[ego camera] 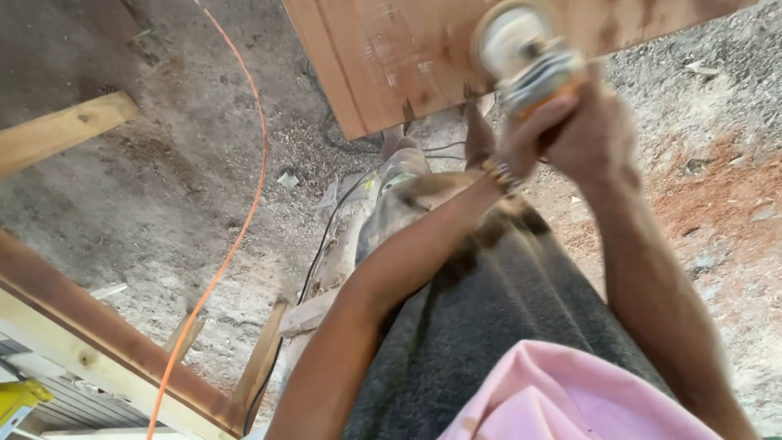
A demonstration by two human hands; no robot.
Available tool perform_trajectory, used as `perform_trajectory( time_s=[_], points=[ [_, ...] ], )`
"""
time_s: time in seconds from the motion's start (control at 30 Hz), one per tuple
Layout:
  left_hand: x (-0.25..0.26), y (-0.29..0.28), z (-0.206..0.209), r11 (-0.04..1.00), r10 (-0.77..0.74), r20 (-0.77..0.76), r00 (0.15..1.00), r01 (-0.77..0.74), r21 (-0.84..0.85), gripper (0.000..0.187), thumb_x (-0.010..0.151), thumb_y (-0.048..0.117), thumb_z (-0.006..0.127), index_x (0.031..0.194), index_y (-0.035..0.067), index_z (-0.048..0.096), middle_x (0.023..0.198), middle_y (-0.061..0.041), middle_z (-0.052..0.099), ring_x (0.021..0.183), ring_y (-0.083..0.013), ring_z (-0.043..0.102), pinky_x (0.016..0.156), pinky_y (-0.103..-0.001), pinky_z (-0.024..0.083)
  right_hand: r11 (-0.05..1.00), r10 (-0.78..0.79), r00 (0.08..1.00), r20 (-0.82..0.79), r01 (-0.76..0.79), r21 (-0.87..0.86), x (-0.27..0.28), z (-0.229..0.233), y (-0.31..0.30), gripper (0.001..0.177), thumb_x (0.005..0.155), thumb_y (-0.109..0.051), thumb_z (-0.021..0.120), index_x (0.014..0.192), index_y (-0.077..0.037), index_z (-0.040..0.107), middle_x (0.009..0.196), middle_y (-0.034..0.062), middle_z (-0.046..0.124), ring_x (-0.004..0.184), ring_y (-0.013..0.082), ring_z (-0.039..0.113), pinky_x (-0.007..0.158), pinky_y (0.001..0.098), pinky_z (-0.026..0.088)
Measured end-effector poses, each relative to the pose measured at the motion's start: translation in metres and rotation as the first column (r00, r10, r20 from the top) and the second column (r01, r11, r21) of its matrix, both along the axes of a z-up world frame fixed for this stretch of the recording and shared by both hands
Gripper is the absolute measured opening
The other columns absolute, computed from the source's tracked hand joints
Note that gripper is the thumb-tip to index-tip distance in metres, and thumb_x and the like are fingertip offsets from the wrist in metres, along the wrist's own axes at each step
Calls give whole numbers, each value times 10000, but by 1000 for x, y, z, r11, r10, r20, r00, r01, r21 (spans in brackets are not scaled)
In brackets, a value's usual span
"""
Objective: Sanding a large wood slab using a power sander.
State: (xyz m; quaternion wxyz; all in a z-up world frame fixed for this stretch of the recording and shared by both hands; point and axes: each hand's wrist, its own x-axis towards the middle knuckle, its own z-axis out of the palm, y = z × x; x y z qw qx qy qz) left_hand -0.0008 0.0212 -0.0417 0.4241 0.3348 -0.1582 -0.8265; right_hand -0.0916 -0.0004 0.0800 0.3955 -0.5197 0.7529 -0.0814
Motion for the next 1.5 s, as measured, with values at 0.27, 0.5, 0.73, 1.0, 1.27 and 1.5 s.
perform_trajectory(
  time_s=[0.27,0.5,0.73,1.0,1.27,1.5],
  points=[
    [-54,-23,46,770,-496,521,695,630,-107,797,862,738,575,1296,74,652,1062,-112,743,877,-219,783,740,-345,665,897,-377,888,263,421,-133,-68,-45,64,449,1089,-182,787,1383,25,519,1199,133,671,949,183,694,765,338,660],
    [134,28,55,947,-251,520,816,317,-40,452,935,411,732,1206,50,723,1153,-114,748,1005,-216,722,910,-352,598,921,-340,917,209,280,271,104,22,19,521,864,-216,791,1173,19,443,954,134,673,704,220,682,501,370,602],
    [114,45,38,994,51,112,992,-61,96,501,924,279,743,1320,15,588,1228,-99,655,1115,-193,649,986,-347,561,981,35,995,91,-51,187,88,22,19,356,959,-196,693,1120,52,495,835,168,663,553,219,652,391,326,559],
    [-76,53,17,983,-184,101,978,184,7,604,905,483,736,1261,17,595,1097,-109,659,954,-202,686,809,-343,623,997,-77,988,-130,80,14,-78,1,69,426,1034,-199,732,1198,93,469,905,233,685,569,200,641,366,297,523],
    [-137,23,-5,637,-351,675,649,694,-335,500,1021,436,522,1274,61,736,1049,-74,792,939,-179,730,873,-288,573,497,-798,335,501,836,233,-108,71,28,240,980,-216,594,1148,-45,599,943,40,708,747,63,710,595,222,624],
    [-68,35,54,991,-125,45,991,122,52,369,964,257,606,1229,11,679,1178,-125,717,1105,-199,672,996,-361,555,994,-24,996,81,15,111,-73,-9,42,252,1044,-214,490,1144,8,557,845,117,648,600,190,631,495,338,573]
  ],
)
